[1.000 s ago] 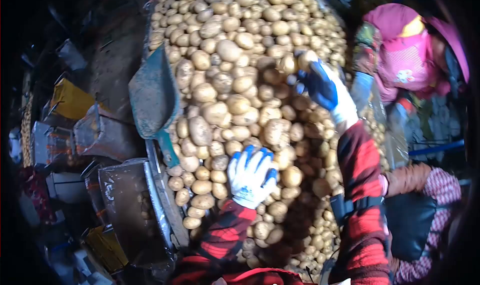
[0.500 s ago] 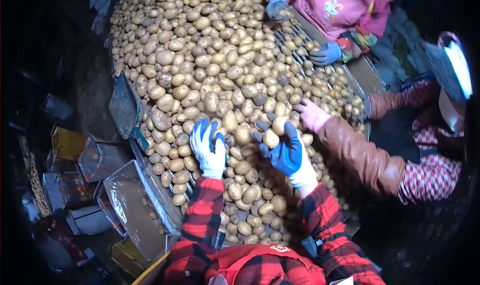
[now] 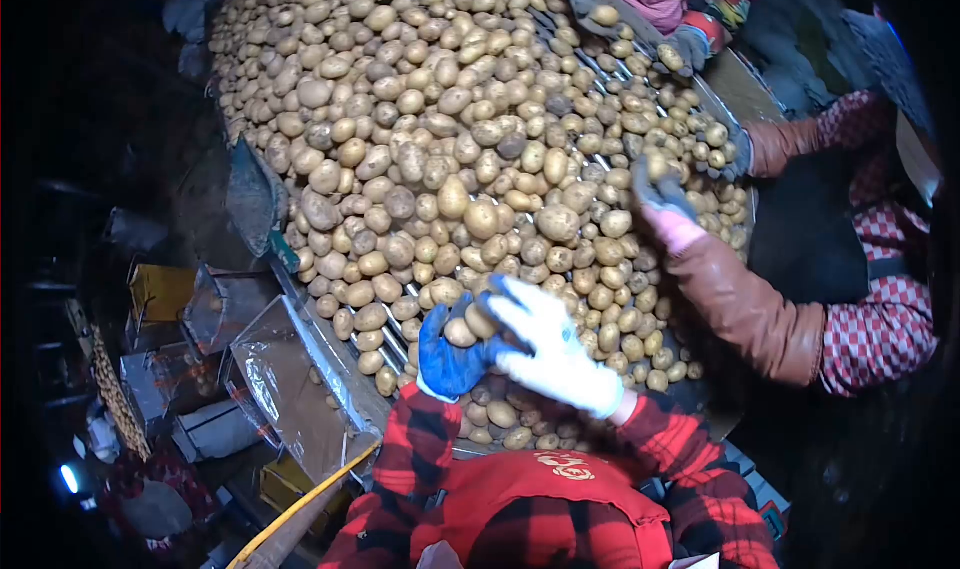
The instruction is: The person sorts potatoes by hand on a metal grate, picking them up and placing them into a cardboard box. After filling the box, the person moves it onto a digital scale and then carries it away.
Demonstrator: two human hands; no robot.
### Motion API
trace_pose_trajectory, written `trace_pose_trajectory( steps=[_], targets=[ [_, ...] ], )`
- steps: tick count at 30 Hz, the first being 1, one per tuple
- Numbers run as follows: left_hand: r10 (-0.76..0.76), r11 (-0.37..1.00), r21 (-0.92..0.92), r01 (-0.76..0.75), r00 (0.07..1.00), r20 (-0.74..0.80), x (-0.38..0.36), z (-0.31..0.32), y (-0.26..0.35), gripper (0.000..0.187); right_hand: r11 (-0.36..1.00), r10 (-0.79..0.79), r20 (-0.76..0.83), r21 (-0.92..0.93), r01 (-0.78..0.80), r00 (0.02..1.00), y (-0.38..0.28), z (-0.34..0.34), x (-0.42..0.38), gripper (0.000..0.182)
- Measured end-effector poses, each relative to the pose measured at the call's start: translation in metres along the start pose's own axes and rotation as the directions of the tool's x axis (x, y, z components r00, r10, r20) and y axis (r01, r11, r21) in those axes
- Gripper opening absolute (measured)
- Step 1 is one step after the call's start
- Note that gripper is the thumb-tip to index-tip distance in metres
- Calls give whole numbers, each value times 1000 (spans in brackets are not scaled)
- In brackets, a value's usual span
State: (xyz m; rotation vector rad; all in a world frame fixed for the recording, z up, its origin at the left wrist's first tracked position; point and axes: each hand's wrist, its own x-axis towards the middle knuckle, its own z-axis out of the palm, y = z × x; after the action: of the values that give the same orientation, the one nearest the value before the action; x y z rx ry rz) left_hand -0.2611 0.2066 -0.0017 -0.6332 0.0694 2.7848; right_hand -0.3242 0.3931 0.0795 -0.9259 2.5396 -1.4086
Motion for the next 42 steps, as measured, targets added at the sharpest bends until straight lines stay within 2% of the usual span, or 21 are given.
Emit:
trace_pose_trajectory(
  steps=[2, 3, 6, 8, 9, 11, 12, 15, 17, 18, 21, 23, 25, 26, 29, 32, 34, 37, 39, 41, 42],
  targets=[
    [35, 999, -11, -35, 999, -37, -14, -12, 5, 58, 991, -6, -82, -130, -5, 997, 18, -5, 24, 58],
    [-3, 988, -156, -5, 999, -53, -23, -10, 3, 57, 981, -49, -88, -192, 31, 995, 33, -4, 39, 56],
    [-34, 990, -141, 29, 999, -35, -36, -11, 0, 42, 930, -177, -98, -344, 134, 979, 53, 3, 88, 53],
    [-63, 997, -41, 66, 995, 72, -38, -18, 2, 40, 869, -144, 80, -467, 164, 986, 45, 9, 113, 51],
    [-59, 997, -43, 62, 995, 75, -37, -21, 3, 40, 897, -91, 177, -412, 158, 980, 38, 11, 116, 49],
    [-115, 964, -228, 135, 989, 96, -35, -24, 1, 45, 888, -282, 130, -341, 309, 951, 44, 30, 106, 47],
    [-144, 946, -254, 202, 963, 227, -34, -26, 2, 50, 890, -281, 106, -342, 301, 954, 47, 34, 97, 45],
    [-184, 939, -235, 252, 943, 276, -37, -32, 6, 54, 915, -221, 27, -340, 217, 975, 79, 21, 97, 41],
    [-181, 930, -252, 268, 930, 320, -35, -36, 5, 56, 857, -336, -172, -463, 225, 926, 97, -5, 126, 37],
    [-192, 923, -266, 279, 931, 309, -34, -34, 5, 56, 850, -303, -251, -507, 142, 920, 107, -15, 142, 39],
    [-195, 911, -290, 294, 925, 325, -24, -34, 5, 57, 672, -176, -111, -739, 37, 978, 200, -22, 190, 39],
    [-190, 958, -149, 246, 930, 315, -15, -26, 5, 56, 724, 172, 45, -683, -95, 984, 187, -40, 216, 42],
    [-193, 970, -101, 222, 952, 238, -13, -19, 7, 54, 819, 164, 15, -559, -128, 986, 188, -43, 227, 41],
    [-191, 975, -69, 212, 953, 236, -10, -17, 7, 53, 771, 406, -8, -535, -347, 914, 178, -49, 221, 41],
    [-171, 981, -45, 187, 955, 243, -7, -19, 7, 52, 760, 488, 39, -510, -402, 872, 172, -57, 200, 43],
    [-170, 985, 1, 174, 965, 199, -7, -25, 5, 53, 873, 169, -92, -449, -193, 981, 129, -49, 203, 40],
    [-132, 970, -163, 178, 956, 262, -6, -21, 1, 57, 887, 65, -92, -451, -99, 994, 116, -30, 230, 33],
    [-125, 955, -223, 196, 947, 296, -1, -14, -1, 58, 747, 46, -84, -658, -90, 995, 127, 22, 256, 23],
    [-105, 967, -194, 166, 951, 291, -4, -7, 1, 57, 774, 44, -10, -633, -40, 999, 132, 16, 261, 27],
    [-100, 978, -165, 126, 982, 159, -5, -4, 2, 56, 785, 51, 66, -619, 1, 996, 131, 7, 253, 33],
    [-68, 949, 307, 65, 998, 0, -8, 22, 4, 55, 756, 34, 72, -654, 21, 997, 125, 2, 240, 33]
  ],
)
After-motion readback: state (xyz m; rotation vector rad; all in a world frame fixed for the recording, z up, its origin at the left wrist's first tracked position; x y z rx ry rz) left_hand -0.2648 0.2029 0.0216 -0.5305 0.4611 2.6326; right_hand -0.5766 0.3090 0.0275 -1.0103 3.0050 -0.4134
